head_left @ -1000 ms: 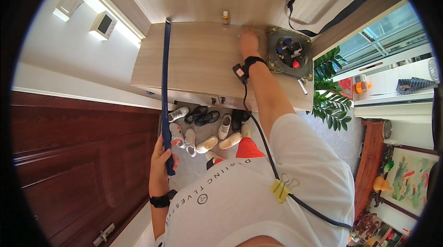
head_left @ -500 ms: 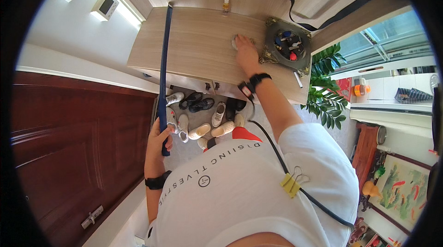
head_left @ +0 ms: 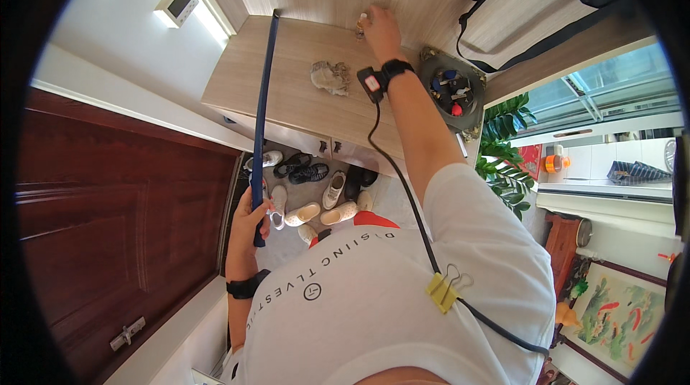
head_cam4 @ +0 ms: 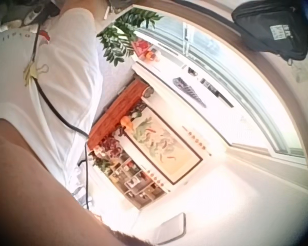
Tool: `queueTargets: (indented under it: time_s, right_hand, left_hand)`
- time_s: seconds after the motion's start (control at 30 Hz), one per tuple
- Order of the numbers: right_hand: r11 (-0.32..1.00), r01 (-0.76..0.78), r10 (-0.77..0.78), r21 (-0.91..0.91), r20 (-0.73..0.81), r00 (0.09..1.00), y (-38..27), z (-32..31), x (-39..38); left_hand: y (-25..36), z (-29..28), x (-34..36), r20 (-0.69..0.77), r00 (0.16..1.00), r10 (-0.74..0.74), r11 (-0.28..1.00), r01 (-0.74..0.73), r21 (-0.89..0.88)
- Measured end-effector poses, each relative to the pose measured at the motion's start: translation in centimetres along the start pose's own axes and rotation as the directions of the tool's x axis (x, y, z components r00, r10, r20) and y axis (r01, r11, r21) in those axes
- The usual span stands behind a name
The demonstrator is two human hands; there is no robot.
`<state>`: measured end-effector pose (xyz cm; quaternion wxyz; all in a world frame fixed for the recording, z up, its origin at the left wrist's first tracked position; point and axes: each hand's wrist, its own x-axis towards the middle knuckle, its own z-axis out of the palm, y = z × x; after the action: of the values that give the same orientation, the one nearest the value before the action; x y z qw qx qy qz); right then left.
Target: The person wipes the top surface of a wooden cabinet with a cloth, then opens a drawer to wipe the interior before closing it. The person then walks across the room while holding the cloth.
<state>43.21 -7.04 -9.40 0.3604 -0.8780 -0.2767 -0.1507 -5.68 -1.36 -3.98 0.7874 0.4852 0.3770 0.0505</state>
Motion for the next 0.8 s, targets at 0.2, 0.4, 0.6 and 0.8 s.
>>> queueTargets:
  time_s: [0.2, 0.4, 0.6, 0.8]
  right_hand:
    - [0.986, 0.057, -0.038, -0.16, 0.119, 0.992, 1.9, 3.3, 1.4]
    - [0.991, 0.065, -0.03, -0.118, 0.274, 0.961, 6.5, -1.0, 1.9]
    - [0.928, 0.055, 0.066, -0.368, 0.31, 0.948, 9.7, -7.6, -0.3]
    - [0.94, 0.121, -0.031, -0.318, 0.275, 0.961, 10.1, -7.9, -1.1]
  left_hand:
    - [-0.5, 0.5, 0.4, -0.011, 1.0, -0.002, 1.0, 0.002, 0.016]
    - [-0.3, 0.1, 0.4, 0.01, 1.0, 0.018, 1.0, -0.018, 0.019]
    - [0.1, 0.3, 0.3, 0.008, 1.0, 0.004, 0.999, -0.005, 0.033]
    - [0.3, 0.0, 0.2, -0.009, 1.0, 0.004, 0.998, -0.003, 0.063]
